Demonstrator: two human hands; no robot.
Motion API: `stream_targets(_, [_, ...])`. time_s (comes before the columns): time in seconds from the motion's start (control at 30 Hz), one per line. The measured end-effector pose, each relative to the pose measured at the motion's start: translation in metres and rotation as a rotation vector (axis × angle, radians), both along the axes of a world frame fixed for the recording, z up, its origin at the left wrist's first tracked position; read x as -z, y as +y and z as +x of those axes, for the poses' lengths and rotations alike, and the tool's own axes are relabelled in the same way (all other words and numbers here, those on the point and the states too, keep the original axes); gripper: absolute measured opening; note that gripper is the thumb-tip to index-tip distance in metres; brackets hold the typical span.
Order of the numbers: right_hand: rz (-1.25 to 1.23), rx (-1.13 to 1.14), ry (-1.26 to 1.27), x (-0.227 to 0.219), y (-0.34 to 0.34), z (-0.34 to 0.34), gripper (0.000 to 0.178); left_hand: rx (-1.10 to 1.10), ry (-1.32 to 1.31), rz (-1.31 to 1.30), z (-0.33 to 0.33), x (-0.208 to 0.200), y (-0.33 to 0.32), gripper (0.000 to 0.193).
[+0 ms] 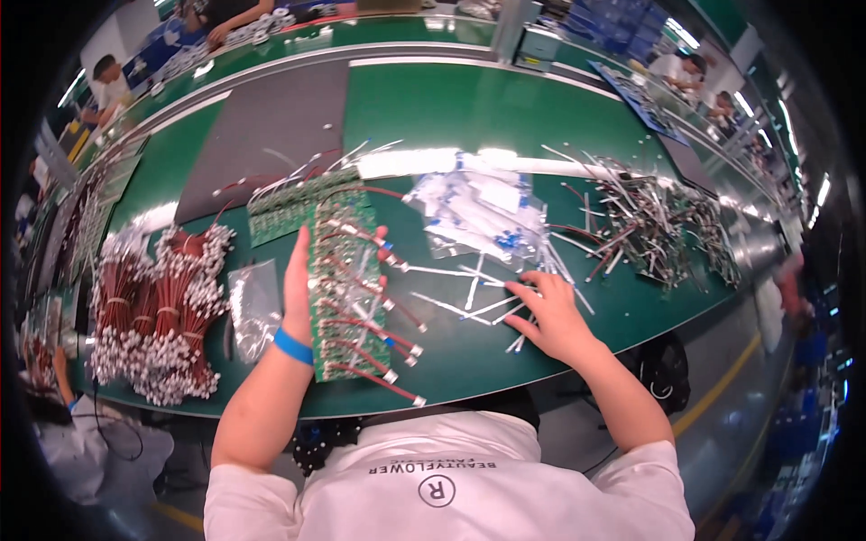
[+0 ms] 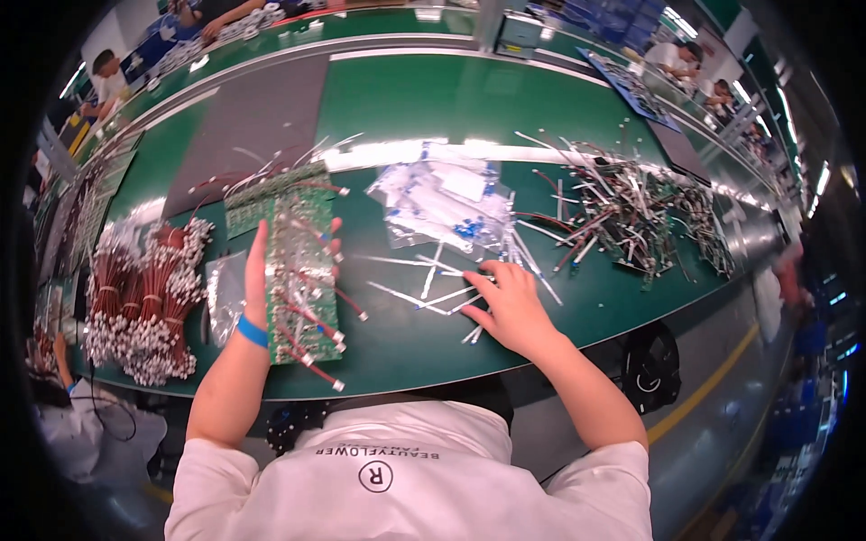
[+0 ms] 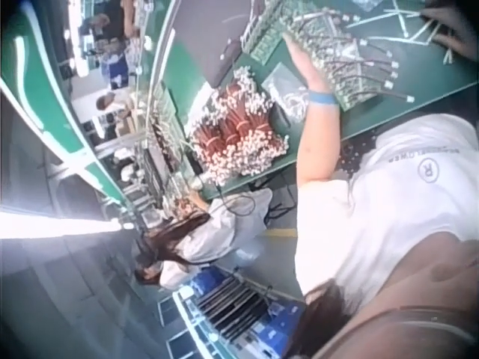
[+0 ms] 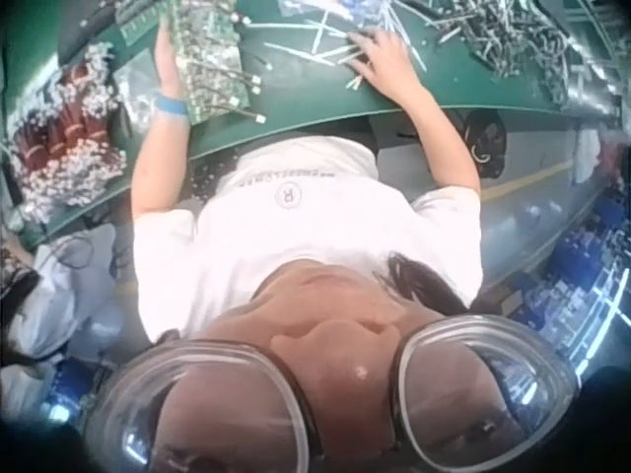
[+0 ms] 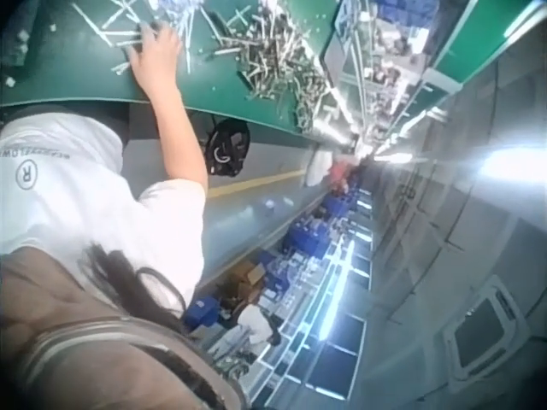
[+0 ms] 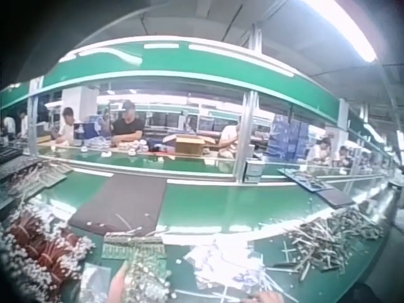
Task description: The person plugs ribbon cables and wire connectors into ports on a circuit board by hand, then sets the circuit board down on the table.
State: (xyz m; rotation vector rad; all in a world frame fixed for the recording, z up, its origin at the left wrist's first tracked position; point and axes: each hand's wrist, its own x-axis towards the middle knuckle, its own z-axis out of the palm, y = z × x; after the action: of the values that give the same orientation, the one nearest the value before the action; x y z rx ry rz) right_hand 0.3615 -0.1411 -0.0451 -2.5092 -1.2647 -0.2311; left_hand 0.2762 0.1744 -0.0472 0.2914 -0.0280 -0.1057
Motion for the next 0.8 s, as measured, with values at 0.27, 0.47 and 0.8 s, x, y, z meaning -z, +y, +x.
stream_targets(0.27, [-0.008,-0.047,-0.081,0.013,0.008,0.03,0.004,-0.086,0.03,0.109,0.0,0.001,-0.006,0.068])
stream_targets(0.47, [0.367,0.021,0.164,0.005,0.016,0.051,0.01,-0.033,-0.023,0.036,0.003,-0.001,-0.002,0.072])
stream_targets(0.8, [0.712,-0.031,1.188,-0.028,0.08,0.043,0.006,0.065,-0.079,-0.029,-0.002,-0.005,-0.012,0.074])
